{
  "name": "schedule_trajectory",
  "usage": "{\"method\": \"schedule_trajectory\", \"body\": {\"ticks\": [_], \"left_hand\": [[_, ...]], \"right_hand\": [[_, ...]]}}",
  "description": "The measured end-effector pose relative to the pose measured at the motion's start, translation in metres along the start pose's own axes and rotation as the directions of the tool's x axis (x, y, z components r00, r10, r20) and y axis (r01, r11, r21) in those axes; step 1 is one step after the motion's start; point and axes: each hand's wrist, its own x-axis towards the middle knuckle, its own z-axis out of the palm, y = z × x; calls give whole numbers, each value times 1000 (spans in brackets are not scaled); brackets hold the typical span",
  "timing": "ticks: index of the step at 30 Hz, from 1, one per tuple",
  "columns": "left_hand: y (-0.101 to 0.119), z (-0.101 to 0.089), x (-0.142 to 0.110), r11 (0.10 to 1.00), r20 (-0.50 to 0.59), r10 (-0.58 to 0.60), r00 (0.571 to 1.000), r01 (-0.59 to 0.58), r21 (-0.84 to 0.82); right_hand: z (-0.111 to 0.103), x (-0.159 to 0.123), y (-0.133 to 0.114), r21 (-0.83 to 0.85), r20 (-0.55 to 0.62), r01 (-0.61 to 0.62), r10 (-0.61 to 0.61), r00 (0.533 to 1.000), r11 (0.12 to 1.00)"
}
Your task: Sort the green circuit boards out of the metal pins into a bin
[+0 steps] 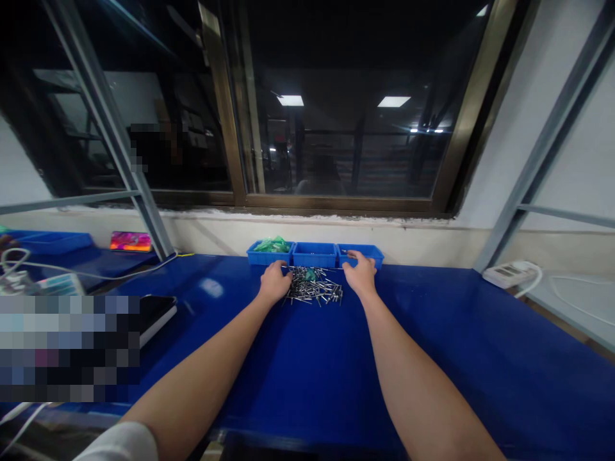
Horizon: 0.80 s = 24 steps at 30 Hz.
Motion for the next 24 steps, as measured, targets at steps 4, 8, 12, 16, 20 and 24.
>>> {"method": "schedule_trajectory", "body": {"ticks": [4,8,12,16,20,24], "left_hand": [[-2,4,1,1000,26,18,999,-18,-2],[-3,5,2,1000,49,12,999,-12,3],[0,2,-1,998,75,55,996,-56,8],[4,2,-11,985,170,158,973,-168,47],[6,7,-19,965,310,200,930,-241,99],[8,9,-20,960,362,193,912,-251,123]], "right_hand": [[4,0,7,-3,39,-5,5,999,1000],[7,-1,13,17,58,-9,8,998,1000],[9,-1,12,-11,32,-8,8,999,1000],[17,-9,6,-143,180,96,-69,981,985],[31,-24,-3,-263,374,194,-86,924,945],[38,-32,-9,-264,412,240,-116,904,934]]}}
